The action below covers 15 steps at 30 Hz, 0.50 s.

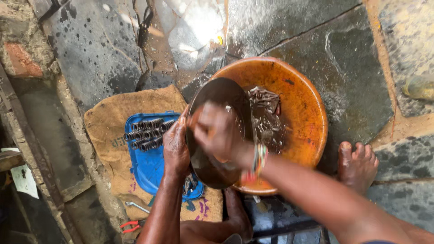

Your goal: The person scrubs a circular metal part with a brush and water in an orange basin. They rinse the part and continue scrubbing it with their hands. A blue tray with springs and other small metal parts is visible nearby.

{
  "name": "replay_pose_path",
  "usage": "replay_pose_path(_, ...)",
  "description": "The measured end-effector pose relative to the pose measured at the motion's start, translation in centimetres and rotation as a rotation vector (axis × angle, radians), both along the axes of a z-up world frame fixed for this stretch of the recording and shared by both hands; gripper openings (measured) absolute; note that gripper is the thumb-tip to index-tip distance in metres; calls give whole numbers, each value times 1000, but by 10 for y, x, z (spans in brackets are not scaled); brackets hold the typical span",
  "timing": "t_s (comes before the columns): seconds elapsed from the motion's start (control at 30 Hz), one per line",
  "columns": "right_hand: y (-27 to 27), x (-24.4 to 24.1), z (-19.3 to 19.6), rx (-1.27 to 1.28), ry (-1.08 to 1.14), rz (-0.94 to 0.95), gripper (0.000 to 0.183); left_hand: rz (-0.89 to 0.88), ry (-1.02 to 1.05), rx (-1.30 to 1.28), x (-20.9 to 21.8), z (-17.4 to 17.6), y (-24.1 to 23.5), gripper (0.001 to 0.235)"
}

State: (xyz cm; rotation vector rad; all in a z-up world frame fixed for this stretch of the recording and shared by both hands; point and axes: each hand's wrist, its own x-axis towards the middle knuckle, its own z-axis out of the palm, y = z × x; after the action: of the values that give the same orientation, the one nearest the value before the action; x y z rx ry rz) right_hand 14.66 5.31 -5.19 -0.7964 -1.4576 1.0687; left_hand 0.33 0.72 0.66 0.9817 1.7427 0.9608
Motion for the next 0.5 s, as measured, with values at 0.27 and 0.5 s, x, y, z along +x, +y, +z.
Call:
replay_pose_path(0.27,2,-5,-30,-70,60,-78,8,-61,113,34,5,8,-3,52)
replay_pose_path(0.5,50,2,-59,-291,27,-185,6,22,-58,5,4,2,-10,52)
